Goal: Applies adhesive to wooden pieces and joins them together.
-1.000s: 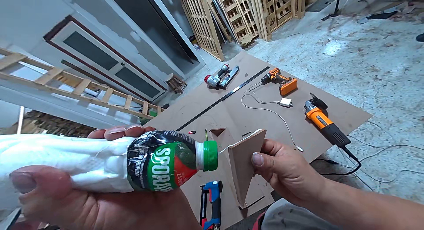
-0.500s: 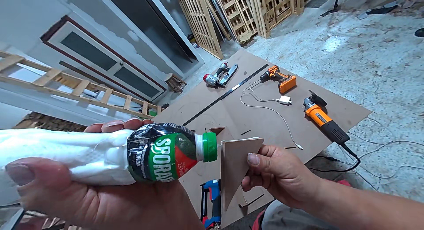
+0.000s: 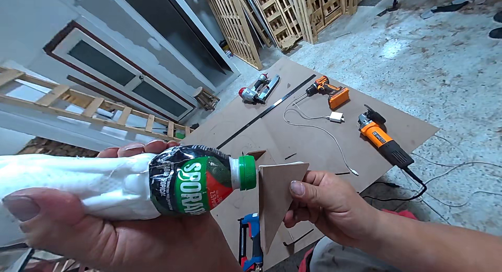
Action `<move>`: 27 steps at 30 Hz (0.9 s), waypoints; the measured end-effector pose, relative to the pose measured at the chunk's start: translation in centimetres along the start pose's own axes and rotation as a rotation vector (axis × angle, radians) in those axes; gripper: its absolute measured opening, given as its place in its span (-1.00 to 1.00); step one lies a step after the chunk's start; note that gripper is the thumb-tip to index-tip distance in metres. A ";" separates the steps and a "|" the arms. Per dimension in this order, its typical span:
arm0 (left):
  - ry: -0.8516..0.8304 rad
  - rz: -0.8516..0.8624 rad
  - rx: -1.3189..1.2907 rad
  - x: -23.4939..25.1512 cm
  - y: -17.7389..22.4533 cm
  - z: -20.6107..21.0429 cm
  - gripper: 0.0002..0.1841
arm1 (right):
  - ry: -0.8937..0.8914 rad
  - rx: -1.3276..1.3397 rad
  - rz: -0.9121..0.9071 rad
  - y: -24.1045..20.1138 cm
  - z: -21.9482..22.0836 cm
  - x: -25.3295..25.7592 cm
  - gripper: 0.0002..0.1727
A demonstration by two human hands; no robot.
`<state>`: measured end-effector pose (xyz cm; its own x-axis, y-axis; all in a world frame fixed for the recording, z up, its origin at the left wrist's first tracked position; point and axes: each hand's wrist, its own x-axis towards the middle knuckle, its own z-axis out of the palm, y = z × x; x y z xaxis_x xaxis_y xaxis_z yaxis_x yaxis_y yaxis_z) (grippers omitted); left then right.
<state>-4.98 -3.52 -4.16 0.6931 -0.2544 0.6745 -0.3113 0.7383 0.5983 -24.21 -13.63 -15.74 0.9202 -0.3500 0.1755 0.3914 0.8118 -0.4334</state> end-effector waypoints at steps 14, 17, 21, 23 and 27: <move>-0.003 0.048 0.074 -1.1 0.5 0.4 -0.54 | 0.033 -0.060 -0.078 0.0 0.5 -0.1 -0.79; 0.003 0.021 0.061 -1.2 0.9 0.4 -0.52 | 0.049 -0.071 -0.091 -0.1 0.5 -0.1 -0.78; -0.023 0.009 0.044 -1.7 1.3 0.6 -0.49 | 0.066 -0.082 -0.104 -0.2 0.6 -0.1 -0.76; -0.031 0.013 0.044 -1.8 1.5 0.5 -0.51 | 0.080 -0.083 -0.121 -0.3 0.6 -0.1 -0.77; -0.088 -0.008 0.060 -2.4 2.0 -0.1 -0.51 | 0.102 -0.121 -0.155 -0.5 0.6 -0.1 -0.76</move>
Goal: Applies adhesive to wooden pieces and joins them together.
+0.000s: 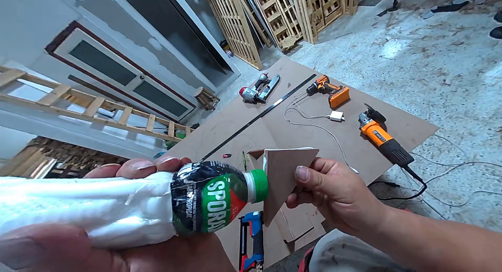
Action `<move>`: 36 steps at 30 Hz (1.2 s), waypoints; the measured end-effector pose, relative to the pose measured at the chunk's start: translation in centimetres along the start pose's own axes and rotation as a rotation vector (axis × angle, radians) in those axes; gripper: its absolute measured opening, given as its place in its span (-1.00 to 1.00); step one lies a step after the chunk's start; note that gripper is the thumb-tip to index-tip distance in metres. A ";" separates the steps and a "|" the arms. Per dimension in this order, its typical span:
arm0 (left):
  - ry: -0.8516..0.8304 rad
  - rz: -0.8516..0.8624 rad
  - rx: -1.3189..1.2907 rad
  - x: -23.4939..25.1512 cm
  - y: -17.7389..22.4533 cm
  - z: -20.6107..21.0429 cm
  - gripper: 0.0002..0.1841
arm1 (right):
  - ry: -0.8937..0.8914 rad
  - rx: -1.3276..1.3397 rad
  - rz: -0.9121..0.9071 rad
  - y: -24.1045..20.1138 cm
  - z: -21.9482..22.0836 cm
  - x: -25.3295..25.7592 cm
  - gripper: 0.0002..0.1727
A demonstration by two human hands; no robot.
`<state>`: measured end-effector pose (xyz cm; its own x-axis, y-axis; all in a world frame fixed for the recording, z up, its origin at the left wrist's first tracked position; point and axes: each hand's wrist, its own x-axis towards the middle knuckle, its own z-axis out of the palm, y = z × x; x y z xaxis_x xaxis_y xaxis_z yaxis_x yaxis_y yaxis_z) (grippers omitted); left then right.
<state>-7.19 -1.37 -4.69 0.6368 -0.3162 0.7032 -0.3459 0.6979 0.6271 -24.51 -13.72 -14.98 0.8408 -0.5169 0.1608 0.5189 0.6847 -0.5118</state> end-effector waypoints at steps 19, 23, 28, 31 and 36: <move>0.036 -0.117 -0.083 -2.3 -0.8 0.3 -0.54 | 0.095 0.007 -0.093 -1.0 -1.7 0.5 -0.76; -0.035 -0.142 -0.006 -3.1 -2.6 0.7 -0.51 | 0.161 0.021 -0.137 -2.1 -2.9 1.2 -0.77; -0.596 -0.352 0.972 -3.4 -8.3 0.3 -0.55 | 0.177 -0.241 -0.390 -5.0 -6.1 2.0 -0.78; -1.192 -0.778 1.590 -4.2 -16.6 2.0 -0.21 | 0.231 -0.645 -0.612 -6.0 -8.6 1.9 -0.81; -1.761 -0.878 1.870 -8.9 -29.1 3.8 -0.37 | 0.216 -0.952 -0.747 -7.4 -12.4 1.9 -0.76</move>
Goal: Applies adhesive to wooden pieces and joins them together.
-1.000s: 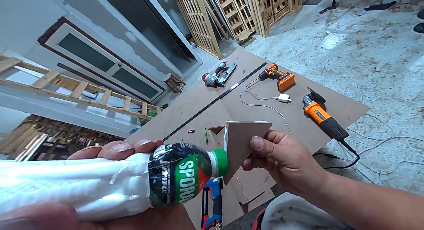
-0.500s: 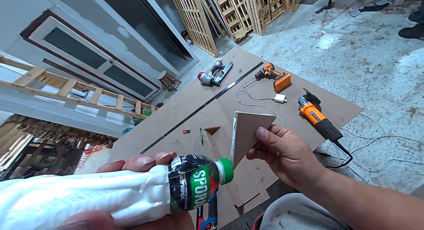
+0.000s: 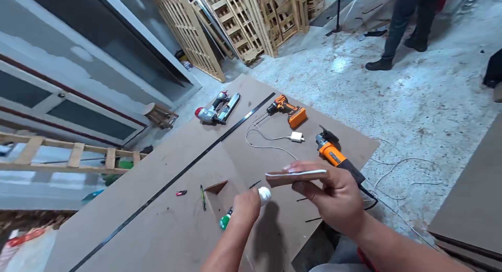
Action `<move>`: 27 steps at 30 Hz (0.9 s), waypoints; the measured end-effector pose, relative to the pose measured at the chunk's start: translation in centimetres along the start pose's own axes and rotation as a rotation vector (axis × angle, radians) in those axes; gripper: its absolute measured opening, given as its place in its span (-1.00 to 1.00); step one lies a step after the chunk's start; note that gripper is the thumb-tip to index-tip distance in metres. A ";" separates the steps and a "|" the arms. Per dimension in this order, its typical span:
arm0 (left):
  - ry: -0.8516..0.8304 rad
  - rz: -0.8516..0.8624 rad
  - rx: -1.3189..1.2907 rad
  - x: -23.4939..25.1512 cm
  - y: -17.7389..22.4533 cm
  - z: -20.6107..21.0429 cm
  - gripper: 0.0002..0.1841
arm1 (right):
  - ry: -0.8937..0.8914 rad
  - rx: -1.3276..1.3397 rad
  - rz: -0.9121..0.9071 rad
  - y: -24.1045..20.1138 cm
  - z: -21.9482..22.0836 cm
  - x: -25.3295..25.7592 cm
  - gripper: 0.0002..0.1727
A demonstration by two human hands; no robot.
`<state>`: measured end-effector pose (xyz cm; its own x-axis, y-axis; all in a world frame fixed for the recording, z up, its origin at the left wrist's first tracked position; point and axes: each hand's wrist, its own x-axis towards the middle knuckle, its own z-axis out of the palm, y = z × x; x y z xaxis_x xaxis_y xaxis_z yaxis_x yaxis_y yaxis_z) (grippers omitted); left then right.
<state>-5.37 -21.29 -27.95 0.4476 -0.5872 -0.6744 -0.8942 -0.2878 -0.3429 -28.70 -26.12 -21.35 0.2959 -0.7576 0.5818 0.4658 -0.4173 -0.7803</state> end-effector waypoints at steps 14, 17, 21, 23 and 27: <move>-0.021 0.203 0.320 5.0 7.9 0.4 -0.66 | 0.025 -0.147 0.000 0.9 -4.0 -0.5 -0.77; 0.069 0.357 0.098 2.2 7.5 0.6 -0.62 | 0.058 -0.121 0.099 0.7 -3.8 -1.2 -0.73; 0.422 0.567 -0.367 -2.7 4.8 5.2 -0.59 | 0.058 0.014 0.247 1.6 -5.2 -2.7 -0.62; 0.516 0.439 -0.590 -5.4 2.0 10.6 -0.56 | 0.038 0.144 0.350 2.4 -6.4 -4.1 -0.59; 0.561 -0.126 -0.941 -10.5 -3.4 25.0 -0.52 | 0.006 0.208 0.545 2.5 -7.2 -6.6 -0.61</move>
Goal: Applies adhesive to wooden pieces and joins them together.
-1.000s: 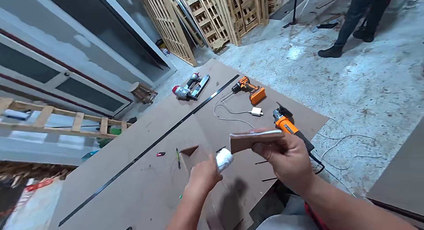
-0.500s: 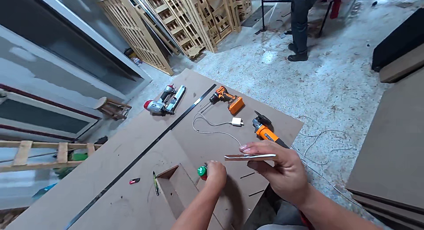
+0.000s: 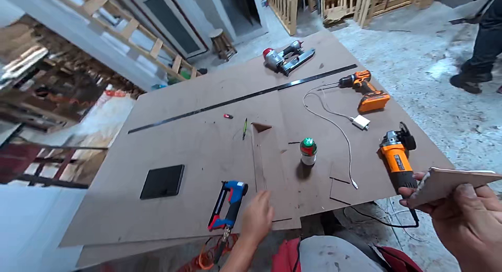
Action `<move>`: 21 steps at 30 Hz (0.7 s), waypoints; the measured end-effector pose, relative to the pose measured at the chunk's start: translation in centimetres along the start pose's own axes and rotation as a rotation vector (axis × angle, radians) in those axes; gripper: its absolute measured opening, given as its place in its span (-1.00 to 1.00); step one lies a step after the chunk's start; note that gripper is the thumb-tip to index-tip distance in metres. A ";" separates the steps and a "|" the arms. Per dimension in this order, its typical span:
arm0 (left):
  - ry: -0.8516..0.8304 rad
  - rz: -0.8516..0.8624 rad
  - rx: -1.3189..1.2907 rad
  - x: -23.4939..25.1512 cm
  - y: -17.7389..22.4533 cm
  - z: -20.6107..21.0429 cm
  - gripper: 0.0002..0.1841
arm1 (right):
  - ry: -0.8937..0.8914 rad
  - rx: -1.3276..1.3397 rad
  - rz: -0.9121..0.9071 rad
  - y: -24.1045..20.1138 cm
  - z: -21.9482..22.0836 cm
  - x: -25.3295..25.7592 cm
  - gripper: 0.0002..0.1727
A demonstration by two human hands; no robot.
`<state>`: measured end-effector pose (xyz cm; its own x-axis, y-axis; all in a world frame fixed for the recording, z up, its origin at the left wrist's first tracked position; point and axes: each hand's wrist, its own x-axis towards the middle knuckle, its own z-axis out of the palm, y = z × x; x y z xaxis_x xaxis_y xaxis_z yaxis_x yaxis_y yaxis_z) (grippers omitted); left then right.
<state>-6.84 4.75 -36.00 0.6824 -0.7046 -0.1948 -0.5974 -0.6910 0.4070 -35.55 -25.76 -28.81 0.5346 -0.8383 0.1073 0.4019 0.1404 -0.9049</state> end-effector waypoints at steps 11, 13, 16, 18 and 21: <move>-0.206 -0.153 0.072 -3.3 -7.0 5.4 -0.16 | -0.329 -0.084 0.065 0.1 7.0 -3.4 -0.50; -0.304 -0.074 0.083 -2.3 -7.1 4.8 -0.22 | -0.371 -0.113 0.051 0.1 7.4 -4.3 -0.50; -0.313 0.027 0.061 -1.8 -7.9 3.9 -0.38 | -0.394 -0.180 0.048 0.3 7.8 -5.6 -0.54; -0.281 0.037 0.017 -1.9 -7.6 1.6 -0.40 | -0.401 -0.208 0.056 0.3 7.9 -6.1 -0.55; -0.136 0.063 -0.115 -2.8 -6.3 -4.2 -0.43 | -0.401 -0.216 0.063 0.2 8.1 -6.1 -0.57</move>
<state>-3.24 11.78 -34.31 0.5774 -0.7666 -0.2810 -0.5800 -0.6273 0.5198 -32.74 -16.36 -26.27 0.8154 -0.5557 0.1620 0.2181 0.0356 -0.9753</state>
